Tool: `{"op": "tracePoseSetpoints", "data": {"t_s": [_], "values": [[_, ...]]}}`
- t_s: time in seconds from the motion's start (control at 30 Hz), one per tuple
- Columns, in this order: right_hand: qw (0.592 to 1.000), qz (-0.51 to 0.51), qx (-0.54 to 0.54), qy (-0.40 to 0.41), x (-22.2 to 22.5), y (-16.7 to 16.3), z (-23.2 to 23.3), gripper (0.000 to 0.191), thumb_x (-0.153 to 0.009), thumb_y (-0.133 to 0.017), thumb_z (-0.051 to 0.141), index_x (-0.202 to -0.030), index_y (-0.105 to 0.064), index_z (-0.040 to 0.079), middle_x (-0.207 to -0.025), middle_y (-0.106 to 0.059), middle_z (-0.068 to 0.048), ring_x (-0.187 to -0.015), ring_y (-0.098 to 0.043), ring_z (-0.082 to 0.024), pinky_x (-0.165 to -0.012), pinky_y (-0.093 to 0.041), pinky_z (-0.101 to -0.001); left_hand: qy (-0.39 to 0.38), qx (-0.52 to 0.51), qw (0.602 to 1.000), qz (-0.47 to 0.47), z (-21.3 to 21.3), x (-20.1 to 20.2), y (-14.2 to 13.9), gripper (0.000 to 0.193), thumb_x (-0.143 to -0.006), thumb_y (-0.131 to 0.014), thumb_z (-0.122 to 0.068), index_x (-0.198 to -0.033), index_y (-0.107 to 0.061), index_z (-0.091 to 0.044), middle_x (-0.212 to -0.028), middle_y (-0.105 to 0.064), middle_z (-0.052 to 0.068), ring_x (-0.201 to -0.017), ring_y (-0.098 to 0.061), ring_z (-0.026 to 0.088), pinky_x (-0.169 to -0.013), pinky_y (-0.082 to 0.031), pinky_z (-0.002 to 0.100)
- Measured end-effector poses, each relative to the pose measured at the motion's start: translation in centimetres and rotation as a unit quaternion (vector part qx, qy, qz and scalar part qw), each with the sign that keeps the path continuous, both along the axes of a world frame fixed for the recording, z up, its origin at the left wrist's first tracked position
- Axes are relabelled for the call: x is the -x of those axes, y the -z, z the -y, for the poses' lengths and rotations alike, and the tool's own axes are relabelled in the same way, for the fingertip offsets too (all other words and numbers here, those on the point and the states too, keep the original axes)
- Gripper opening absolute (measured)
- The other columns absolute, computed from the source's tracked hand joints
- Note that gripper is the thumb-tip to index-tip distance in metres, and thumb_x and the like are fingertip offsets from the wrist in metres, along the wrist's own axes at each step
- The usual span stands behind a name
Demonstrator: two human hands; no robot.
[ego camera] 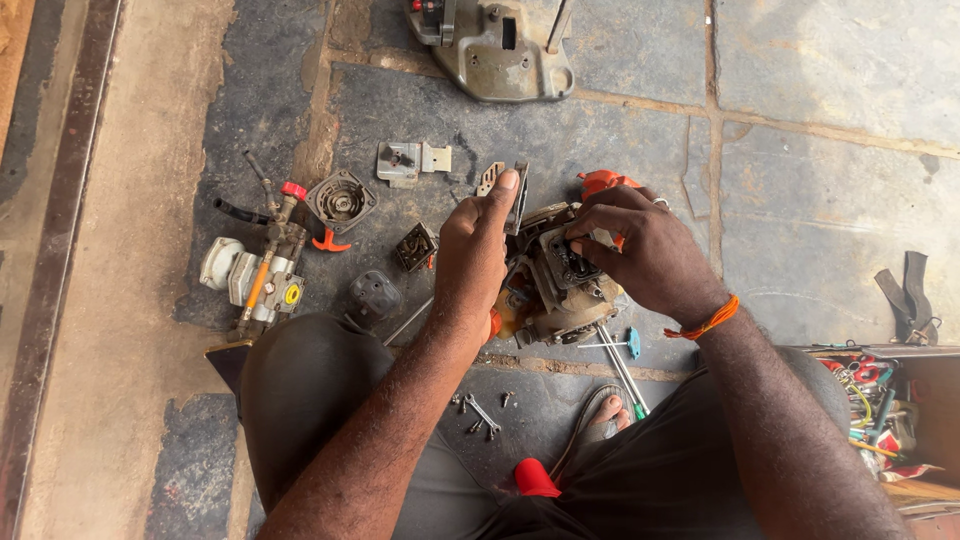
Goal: The person sits on the floor and uses a screwdriver to remove screws from a small engine. They remove the engine cover, inspect the internal components, and then reattach the cover, securing it with screws.
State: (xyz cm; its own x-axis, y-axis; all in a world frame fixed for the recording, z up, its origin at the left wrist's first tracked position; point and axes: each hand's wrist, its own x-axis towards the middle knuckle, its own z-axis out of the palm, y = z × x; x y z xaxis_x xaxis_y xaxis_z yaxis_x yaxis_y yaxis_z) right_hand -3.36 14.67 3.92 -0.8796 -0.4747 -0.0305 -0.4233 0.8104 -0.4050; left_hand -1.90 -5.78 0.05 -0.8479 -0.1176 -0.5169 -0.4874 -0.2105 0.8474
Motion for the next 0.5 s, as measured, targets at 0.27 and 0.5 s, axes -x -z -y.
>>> {"op": "tracePoseSetpoints", "data": {"t_s": [0.27, 0.5], "values": [[0.999, 0.003, 0.037, 0.011, -0.8, 0.1, -0.3, 0.018, -0.093, -0.073, 0.026, -0.108, -0.077, 0.017, -0.122, -0.068, -0.007, -0.115, -0.067, -0.027, -0.096, -0.056, -0.0421, -0.043, 0.015, 0.999, -0.011, 0.7, 0.8, 2.1, 0.055, -0.09, -0.055, -0.072, -0.082, -0.057, -0.017, -0.069, -0.046, -0.007, -0.055, -0.043, 0.002, -0.043, -0.038, 0.021], [0.995, 0.01, 0.067, 0.067, -2.1, -2.0, -1.6, 0.035, -0.095, -0.073, 0.033, -0.124, -0.071, 0.013, -0.128, -0.065, -0.012, -0.109, -0.069, -0.029, -0.09, -0.058, -0.0431, -0.146, -0.089, 0.985, 0.03, 2.6, 1.2, 2.7, 0.051, -0.092, -0.051, -0.067, -0.088, -0.061, -0.017, -0.069, -0.049, -0.005, -0.056, -0.047, 0.004, -0.044, -0.038, 0.022]]}}
